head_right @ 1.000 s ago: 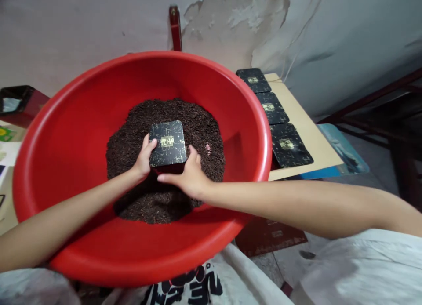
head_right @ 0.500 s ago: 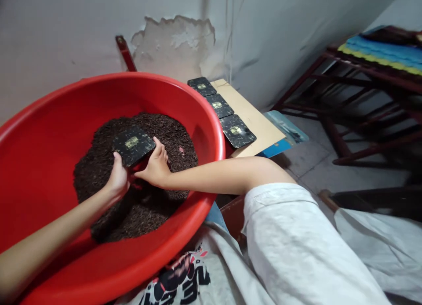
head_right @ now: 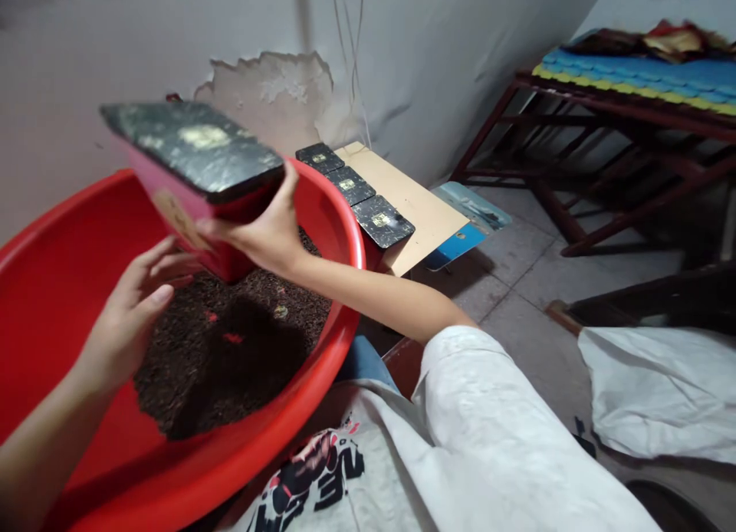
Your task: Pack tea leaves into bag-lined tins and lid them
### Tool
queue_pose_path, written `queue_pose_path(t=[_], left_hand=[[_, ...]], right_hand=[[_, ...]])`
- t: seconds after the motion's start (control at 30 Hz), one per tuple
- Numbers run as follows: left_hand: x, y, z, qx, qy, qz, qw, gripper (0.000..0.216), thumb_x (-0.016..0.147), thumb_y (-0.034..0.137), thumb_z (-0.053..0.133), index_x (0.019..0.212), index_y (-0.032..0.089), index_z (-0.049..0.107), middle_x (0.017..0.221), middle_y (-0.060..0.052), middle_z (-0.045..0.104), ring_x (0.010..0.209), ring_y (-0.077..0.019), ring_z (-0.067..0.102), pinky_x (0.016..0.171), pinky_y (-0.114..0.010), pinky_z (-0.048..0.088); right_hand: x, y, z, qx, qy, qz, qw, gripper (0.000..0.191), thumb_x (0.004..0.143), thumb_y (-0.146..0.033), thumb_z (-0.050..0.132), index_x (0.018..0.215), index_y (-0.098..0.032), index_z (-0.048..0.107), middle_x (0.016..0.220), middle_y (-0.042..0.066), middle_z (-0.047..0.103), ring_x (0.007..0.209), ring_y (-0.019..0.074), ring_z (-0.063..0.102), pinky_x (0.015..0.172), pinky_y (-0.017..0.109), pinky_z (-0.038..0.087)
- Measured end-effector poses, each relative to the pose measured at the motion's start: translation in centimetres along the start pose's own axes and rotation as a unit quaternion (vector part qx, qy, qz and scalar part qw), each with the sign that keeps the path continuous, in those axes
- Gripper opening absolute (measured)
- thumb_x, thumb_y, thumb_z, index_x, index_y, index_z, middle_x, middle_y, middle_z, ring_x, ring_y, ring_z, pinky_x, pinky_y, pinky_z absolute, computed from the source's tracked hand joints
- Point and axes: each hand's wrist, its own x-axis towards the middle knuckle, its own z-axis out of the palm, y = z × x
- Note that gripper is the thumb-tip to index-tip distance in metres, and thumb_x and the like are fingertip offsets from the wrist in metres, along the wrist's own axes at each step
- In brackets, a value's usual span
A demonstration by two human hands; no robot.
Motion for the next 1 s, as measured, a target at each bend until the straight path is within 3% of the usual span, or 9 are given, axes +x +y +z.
queue_pose_path(t=[0.1,0.17,0.3,0.43,0.57,0.67,0.77,0.87,1.0], left_hand=[[-0.8,1.0,0.1,0.007,-0.111,-0.082,0.990,0.051,0.085,0.055,0.041,0.116,0.017,0.055,0.102,-0.007,0.066,0.100,-0.0243,0.058,0.098,-0.045,0.040],[-1.8,1.5,1.0,0.075,-0.216,-0.120,0.966,0.051,0.087,0.055,0.038,0.117,0.019,0.056,0.111,-0.007,0.064,0.105,-0.0244,0.058,0.099,-0.044,0.040],[-4.7,2.4,4.0,0.270,-0.411,-0.054,0.869,0.051,0.088,0.053,0.039,0.128,0.024,0.052,0.128,-0.008,0.058,0.116,-0.0285,0.053,0.101,-0.049,0.038],[-7.2,2.1,7.0,0.401,-0.388,0.056,0.828,0.073,0.083,0.065,0.038,0.141,0.021,0.038,0.137,-0.018,0.048,0.124,-0.0392,0.045,0.103,-0.061,0.030],[-8.0,1.2,8.7,0.397,-0.397,0.087,0.823,0.072,0.087,0.060,0.034,0.144,0.017,0.032,0.132,-0.018,0.053,0.120,-0.0361,0.049,0.106,-0.059,0.028],[-7.8,0.9,9.1,0.377,-0.408,0.065,0.829,0.073,0.084,0.057,0.041,0.141,0.012,0.036,0.131,-0.017,0.054,0.119,-0.0355,0.050,0.107,-0.058,0.028],[-7.3,0.8,9.6,0.356,-0.408,0.041,0.839,0.071,0.078,0.048,0.050,0.138,0.011,0.040,0.131,-0.016,0.053,0.120,-0.0351,0.048,0.108,-0.057,0.027],[-6.6,0.6,10.1,0.334,-0.422,0.020,0.843,0.073,0.071,0.048,0.056,0.132,0.009,0.046,0.126,-0.017,0.056,0.117,-0.0344,0.050,0.109,-0.056,0.027],[-5.1,1.2,10.2,0.321,-0.462,0.012,0.826,0.056,0.071,0.045,0.056,0.116,0.012,0.056,0.113,-0.013,0.062,0.106,-0.0296,0.056,0.109,-0.049,0.031]], right_hand=[[2.5,-2.3,-3.7,0.067,0.082,-0.009,0.994,0.082,0.054,-0.036,0.076,0.117,-0.027,0.025,0.107,0.001,0.053,0.097,0.0170,0.057,0.090,0.036,0.051],[3.8,-3.9,-6.8,0.102,0.172,-0.064,0.978,0.059,0.050,-0.031,0.070,0.095,-0.024,0.033,0.086,-0.002,0.049,0.077,0.0145,0.055,0.077,0.034,0.053],[5.7,-6.2,-13.9,0.079,0.248,-0.181,0.948,0.054,0.045,-0.026,0.056,0.095,-0.028,0.033,0.088,-0.002,0.049,0.087,0.0167,0.055,0.090,0.032,0.045],[7.1,-4.3,-21.3,-0.019,0.275,-0.183,0.944,0.054,0.050,-0.019,0.058,0.098,-0.030,0.036,0.109,-0.001,0.049,0.120,0.0192,0.047,0.103,0.029,0.038],[8.5,2.4,-26.6,-0.073,0.353,-0.169,0.917,0.085,0.052,-0.030,0.060,0.124,-0.028,0.014,0.128,0.006,0.038,0.123,0.0220,0.044,0.107,0.033,0.034],[9.3,7.8,-28.0,-0.155,0.342,-0.142,0.916,0.106,0.047,-0.041,0.065,0.131,-0.013,0.007,0.135,0.016,0.029,0.131,0.0266,0.035,0.115,0.037,0.021],[9.8,11.9,-27.9,-0.191,0.318,-0.058,0.927,0.118,0.040,-0.042,0.071,0.131,-0.003,0.007,0.137,0.024,0.028,0.133,0.0273,0.032,0.115,0.036,0.020],[10.3,14.6,-27.4,-0.196,0.287,-0.010,0.938,0.118,0.038,-0.042,0.074,0.132,-0.007,0.012,0.136,0.021,0.032,0.131,0.0257,0.035,0.115,0.038,0.021],[11.0,17.0,-27.1,-0.158,0.234,-0.024,0.959,0.113,0.036,-0.041,0.079,0.129,-0.012,0.020,0.134,0.017,0.038,0.128,0.0256,0.039,0.113,0.041,0.024]])
